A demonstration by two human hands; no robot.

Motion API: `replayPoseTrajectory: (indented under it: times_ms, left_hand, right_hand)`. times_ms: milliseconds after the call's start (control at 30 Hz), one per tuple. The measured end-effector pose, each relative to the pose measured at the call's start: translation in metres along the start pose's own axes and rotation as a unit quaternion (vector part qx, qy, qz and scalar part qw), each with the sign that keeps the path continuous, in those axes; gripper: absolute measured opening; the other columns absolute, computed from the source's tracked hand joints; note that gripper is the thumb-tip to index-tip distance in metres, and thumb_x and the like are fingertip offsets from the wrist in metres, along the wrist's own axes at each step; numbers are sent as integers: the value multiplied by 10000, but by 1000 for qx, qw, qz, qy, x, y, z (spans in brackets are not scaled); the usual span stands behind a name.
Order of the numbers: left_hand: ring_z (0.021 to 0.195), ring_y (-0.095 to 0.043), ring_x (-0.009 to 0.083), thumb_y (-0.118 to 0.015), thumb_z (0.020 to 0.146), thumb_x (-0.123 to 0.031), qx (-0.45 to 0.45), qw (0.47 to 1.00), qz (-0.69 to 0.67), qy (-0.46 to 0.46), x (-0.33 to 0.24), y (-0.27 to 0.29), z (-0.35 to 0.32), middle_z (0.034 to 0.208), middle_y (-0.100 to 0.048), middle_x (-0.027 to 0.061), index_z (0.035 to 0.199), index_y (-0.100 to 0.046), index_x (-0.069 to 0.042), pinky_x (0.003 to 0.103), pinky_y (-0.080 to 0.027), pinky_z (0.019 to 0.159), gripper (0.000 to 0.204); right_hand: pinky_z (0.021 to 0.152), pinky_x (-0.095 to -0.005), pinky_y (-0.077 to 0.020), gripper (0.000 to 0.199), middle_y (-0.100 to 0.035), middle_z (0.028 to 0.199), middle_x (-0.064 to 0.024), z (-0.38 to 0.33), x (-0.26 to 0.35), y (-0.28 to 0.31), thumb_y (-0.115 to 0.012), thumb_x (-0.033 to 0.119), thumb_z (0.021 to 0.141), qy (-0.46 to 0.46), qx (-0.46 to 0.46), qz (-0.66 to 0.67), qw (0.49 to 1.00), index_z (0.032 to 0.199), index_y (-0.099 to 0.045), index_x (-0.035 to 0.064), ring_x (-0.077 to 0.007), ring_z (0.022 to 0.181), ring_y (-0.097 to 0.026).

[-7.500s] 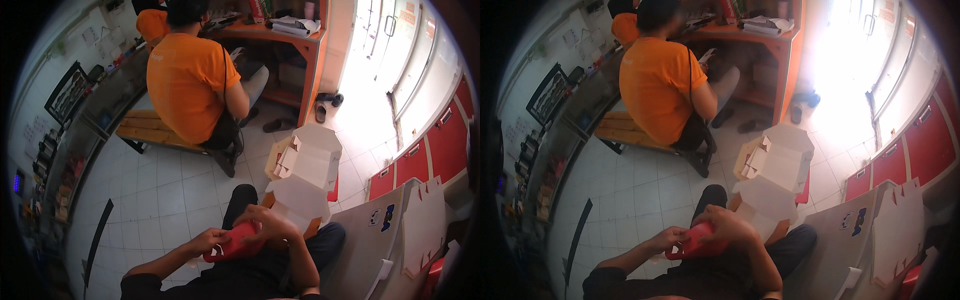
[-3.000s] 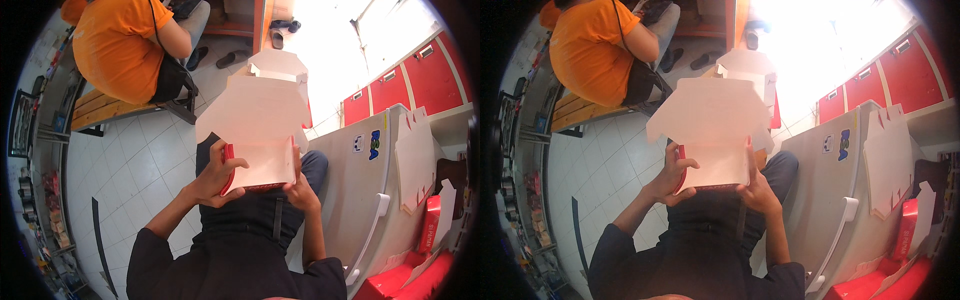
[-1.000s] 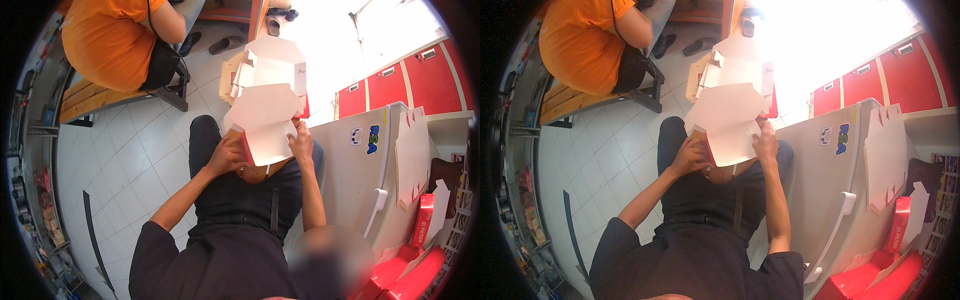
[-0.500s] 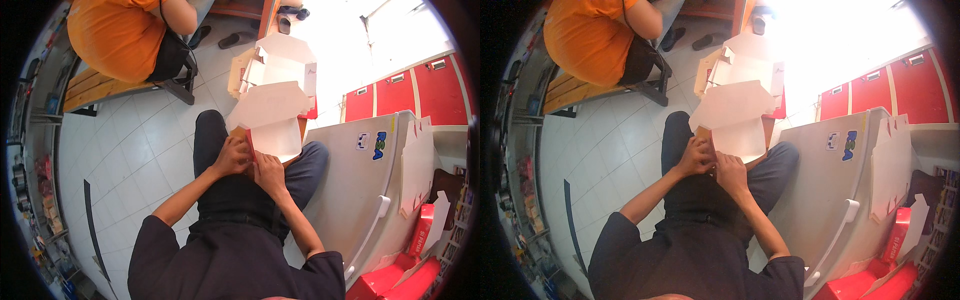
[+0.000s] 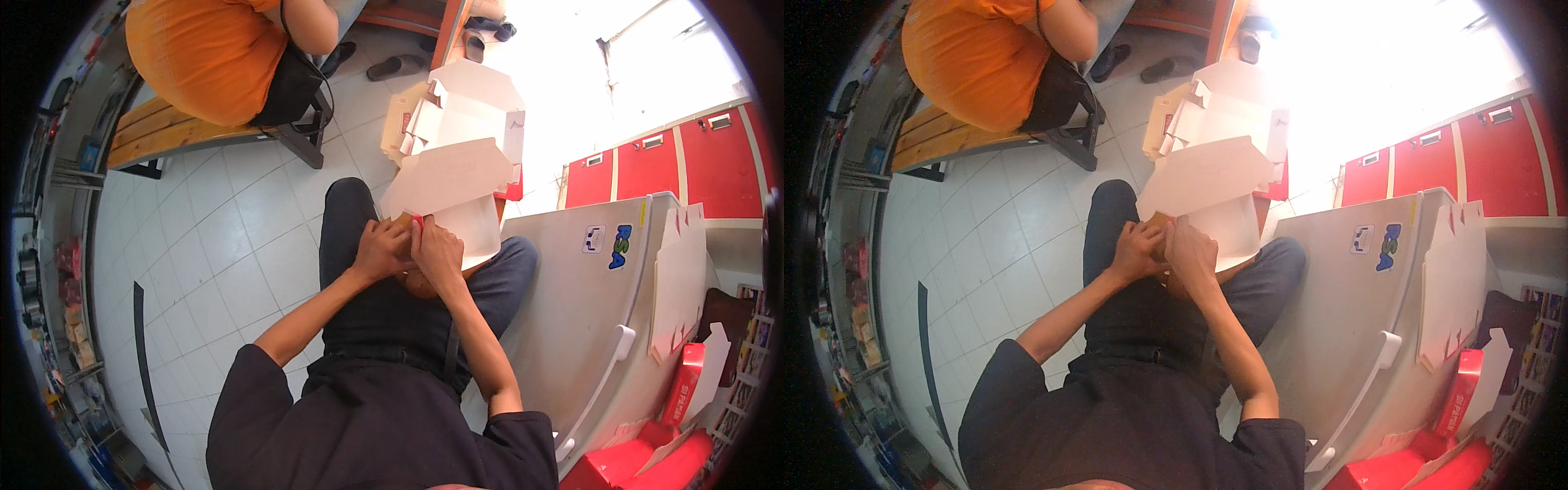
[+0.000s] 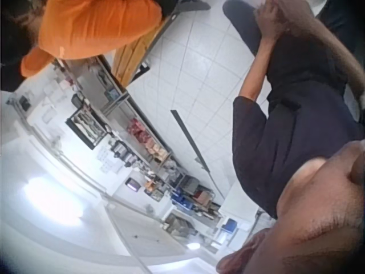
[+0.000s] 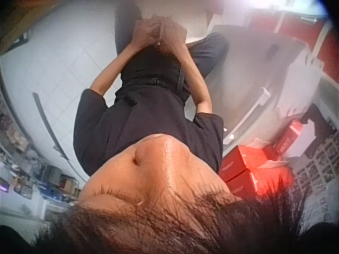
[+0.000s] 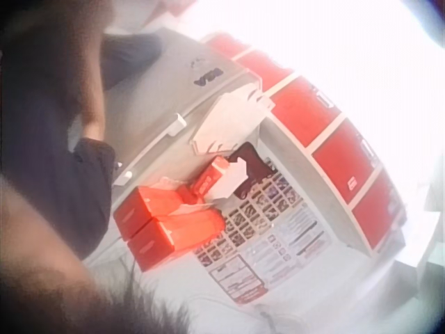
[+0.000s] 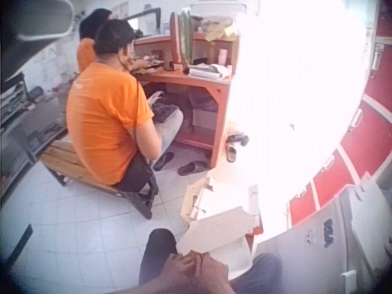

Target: The person sits on the floor and repeatedly folds flat red and white cardboard pieces into hexagonal takeout boxes. They tuck flaps and press edges to form each box, then place the finished units into a growing stack beside them.

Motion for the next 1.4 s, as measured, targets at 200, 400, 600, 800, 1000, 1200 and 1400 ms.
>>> replayPoseTrajectory:
  times_ms: [200, 400, 600, 800, 1000, 1200, 1400]
  left_hand:
    - [863, -579, 234, -844, 551, -488, -34, 999, 8, 39, -5, 8, 1, 973, -674, 35, 1182, -649, -147, 386, -346, 751, 744]
    - [806, -584, 224, -843, 549, -502, -18, 996, 5, 86, -2, 7, 3, 951, -693, 13, 1264, -587, -253, 379, -304, 737, 799]
    - [790, -594, 217, -831, 552, -515, -35, 996, 5, 87, -5, 12, 4, 943, -700, 9, 1309, -553, -271, 382, -289, 729, 842]
    - [829, -610, 213, -823, 557, -572, -19, 995, 5, 95, -2, 8, 5, 969, -683, 34, 1307, -554, -268, 393, -294, 733, 853]
    - [804, -615, 213, -808, 576, -582, -4, 994, 26, 107, -3, 10, 5, 923, -698, 21, 1290, -580, -264, 393, -299, 741, 814]
    - [846, -633, 212, -821, 565, -577, -8, 995, 16, 99, -3, 3, 5, 991, -704, 11, 1252, -606, -226, 402, -307, 746, 800]
    - [914, -654, 197, -818, 578, -622, 31, 992, -37, 113, 4, -5, 5, 1041, -701, 14, 1254, -590, -179, 383, -332, 743, 840]
  right_hand:
    - [538, -481, -530, 316, -646, 629, -211, 4, 0, -8, -482, 276, 987, -29, 23, -17, 999, 839, -601, 23, -383, 581, -667]
    - [551, -483, -534, 309, -650, 640, -215, 7, -4, -14, -488, 254, 979, -9, 34, -27, 999, 827, -612, 16, -384, 594, -669]
    - [589, -486, -541, 316, -658, 668, -224, 7, -1, -8, -484, 239, 976, -14, 53, -24, 998, 818, -623, 2, -393, 629, -675]
    - [595, -484, -541, 311, -659, 680, -233, 10, -3, -12, -488, 227, 971, -15, 64, -24, 998, 834, -635, -10, -404, 637, -673]
    - [601, -485, -542, 298, -661, 690, -236, 10, -4, -12, -491, 218, 964, -8, 63, -27, 998, 832, -637, -6, -401, 640, -675]
    - [611, -484, -548, 290, -660, 692, -248, 13, -6, -22, -509, 234, 921, 0, 65, -7, 998, 847, -648, -9, -399, 645, -675]
    - [655, -484, -533, 347, -685, 748, -205, 17, -7, -12, -526, 348, 910, -23, 64, 28, 997, 911, -661, 28, -406, 710, -676]
Point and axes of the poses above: each hand's wrist, its own z-axis towards the middle knuckle, its own y-axis out of the back of the hand, x = y × z, the point moved 6 cm from there along z, towards the middle knuckle
